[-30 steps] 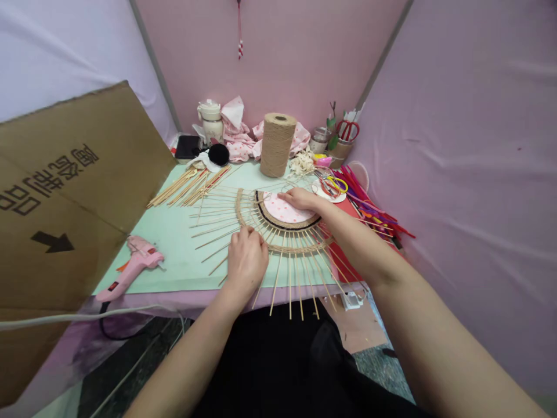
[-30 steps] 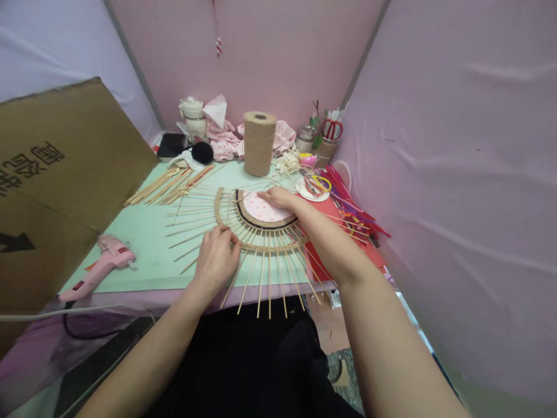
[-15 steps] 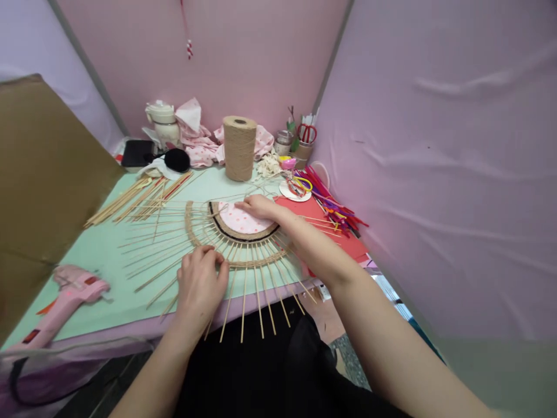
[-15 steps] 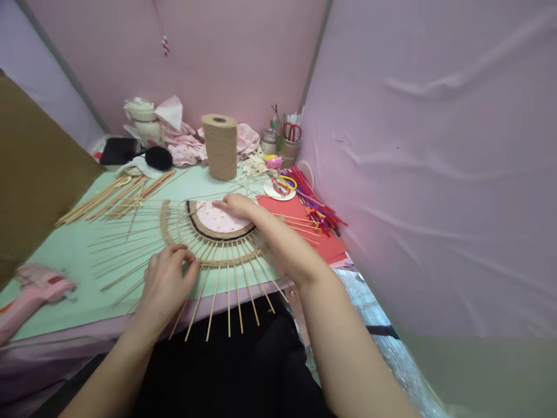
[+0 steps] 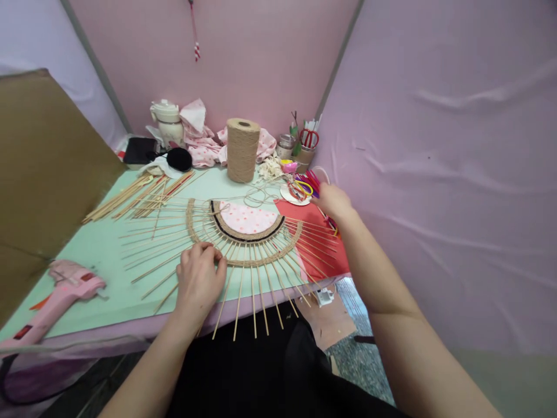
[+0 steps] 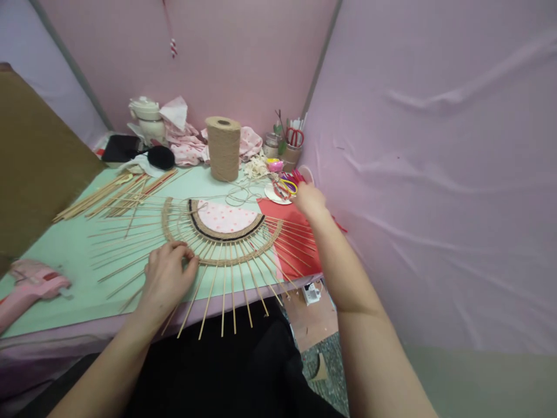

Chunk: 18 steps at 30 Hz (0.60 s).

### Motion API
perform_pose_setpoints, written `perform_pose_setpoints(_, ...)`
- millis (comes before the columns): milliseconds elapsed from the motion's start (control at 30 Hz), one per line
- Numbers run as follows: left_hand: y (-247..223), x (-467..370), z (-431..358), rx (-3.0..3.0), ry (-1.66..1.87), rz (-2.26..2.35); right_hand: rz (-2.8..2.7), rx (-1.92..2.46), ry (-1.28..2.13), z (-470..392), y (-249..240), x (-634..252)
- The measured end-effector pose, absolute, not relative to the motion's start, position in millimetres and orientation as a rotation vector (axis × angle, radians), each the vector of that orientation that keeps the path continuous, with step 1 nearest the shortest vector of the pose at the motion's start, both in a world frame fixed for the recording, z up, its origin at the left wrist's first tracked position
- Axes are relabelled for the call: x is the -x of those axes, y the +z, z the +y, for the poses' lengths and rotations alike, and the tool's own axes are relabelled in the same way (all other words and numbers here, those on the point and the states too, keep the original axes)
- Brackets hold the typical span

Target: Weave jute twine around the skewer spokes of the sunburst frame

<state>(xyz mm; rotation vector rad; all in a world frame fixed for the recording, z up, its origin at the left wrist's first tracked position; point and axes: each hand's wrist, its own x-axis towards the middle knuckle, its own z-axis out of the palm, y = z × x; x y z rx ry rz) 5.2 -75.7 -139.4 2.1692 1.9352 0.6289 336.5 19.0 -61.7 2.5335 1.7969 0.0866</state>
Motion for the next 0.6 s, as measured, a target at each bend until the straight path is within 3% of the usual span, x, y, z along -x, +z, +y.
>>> perform_pose_setpoints(133, -139.0, -6.3, -76.5, -2.159, 0.641, 1.941, 1.567, -2.44, -0.072, 3.6, -72.9, -387.1)
perform_pose_setpoints(333, -138.7, -7.9, -77.3, -2.143, 0.643, 1.938, 1.572, -2.514, 0.062, 28.0, -102.8, -390.7)
perform_pose_setpoints(600, -136.7, -14.7, -77.8, -2.116, 0.646, 1.934, 1.521, -2.597, 0.1, 39.3, -76.5, -367.9)
